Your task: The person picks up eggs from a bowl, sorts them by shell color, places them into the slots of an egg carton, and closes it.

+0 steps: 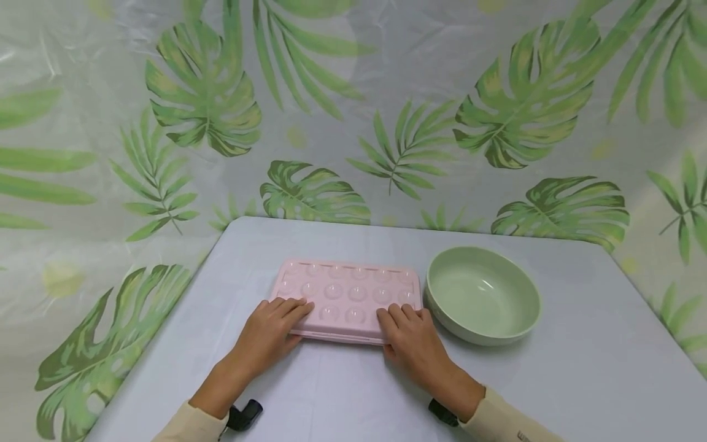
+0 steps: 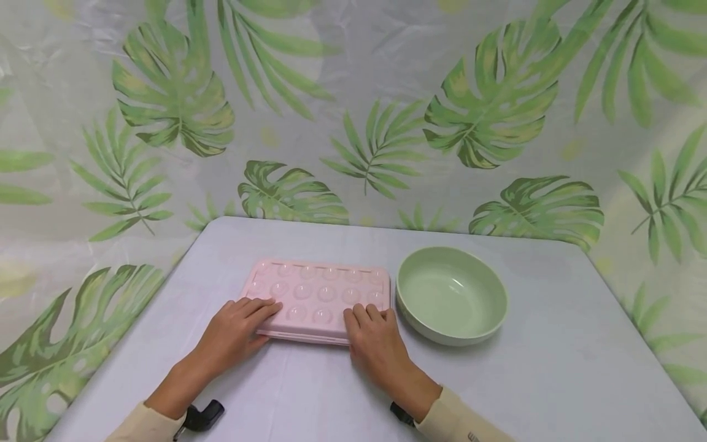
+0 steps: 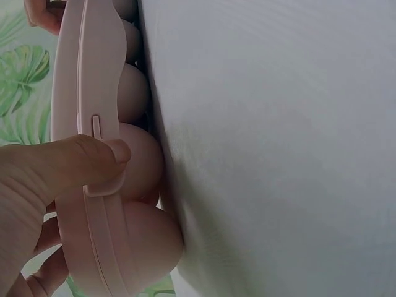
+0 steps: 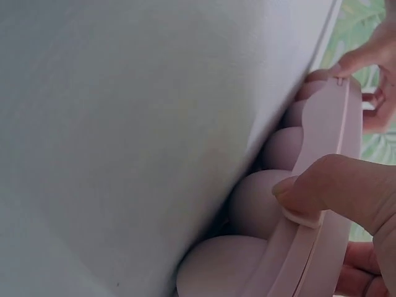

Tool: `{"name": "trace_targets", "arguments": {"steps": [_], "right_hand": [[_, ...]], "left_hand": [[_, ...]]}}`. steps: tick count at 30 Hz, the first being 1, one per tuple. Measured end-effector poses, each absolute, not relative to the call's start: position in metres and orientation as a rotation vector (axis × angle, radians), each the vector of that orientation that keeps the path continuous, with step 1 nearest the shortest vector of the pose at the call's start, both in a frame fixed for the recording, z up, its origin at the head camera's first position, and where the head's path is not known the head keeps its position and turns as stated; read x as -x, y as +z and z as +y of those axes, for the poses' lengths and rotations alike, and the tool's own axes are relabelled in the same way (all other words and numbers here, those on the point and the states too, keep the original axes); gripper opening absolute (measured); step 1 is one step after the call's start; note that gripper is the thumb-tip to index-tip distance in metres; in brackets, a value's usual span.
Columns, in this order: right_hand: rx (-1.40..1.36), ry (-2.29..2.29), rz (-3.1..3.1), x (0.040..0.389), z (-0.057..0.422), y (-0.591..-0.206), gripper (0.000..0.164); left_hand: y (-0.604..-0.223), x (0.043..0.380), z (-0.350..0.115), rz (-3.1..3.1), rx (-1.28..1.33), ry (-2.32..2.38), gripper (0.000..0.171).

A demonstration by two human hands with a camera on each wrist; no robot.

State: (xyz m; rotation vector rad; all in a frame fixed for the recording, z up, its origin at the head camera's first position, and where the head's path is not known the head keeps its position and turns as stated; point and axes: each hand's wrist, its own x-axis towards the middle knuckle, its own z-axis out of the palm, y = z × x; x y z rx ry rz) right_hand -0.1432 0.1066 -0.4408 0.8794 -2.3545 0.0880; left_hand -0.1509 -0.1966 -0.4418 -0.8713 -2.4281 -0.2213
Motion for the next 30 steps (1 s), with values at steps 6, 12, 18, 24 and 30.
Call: {"name": "trace_targets", "arguments": {"steps": [6,12,18,24,30], "right_hand": [[-0.845,0.143,-2.382,0.142,0.107,-0.443,0.043],[-0.837,0.213,-2.423,0.14,0.105,-0.441,0.047],[-0.878,0.263,-2.501,0.143,0.105,-0.434,0.049],[-0.859,0.39,-2.543,0.146,0.108,-0.431,0.044],[-0.812,0.482,-2.49,0.147,0.112,-0.425,0.033]], "left_hand": [[-0.444,0.154,-0.196,-2.429,0.884,-0.234,0.062],[-0.442,0.15,-0.196,-2.461,0.853,-0.198,0.063],[-0.437,0.145,-0.194,-2.491,0.807,-0.156,0.063],[-0.431,0.146,-0.189,-2.502,0.811,-0.186,0.043],[-0.426,0.152,-0.184,-2.442,0.834,-0.258,0.028]]}}
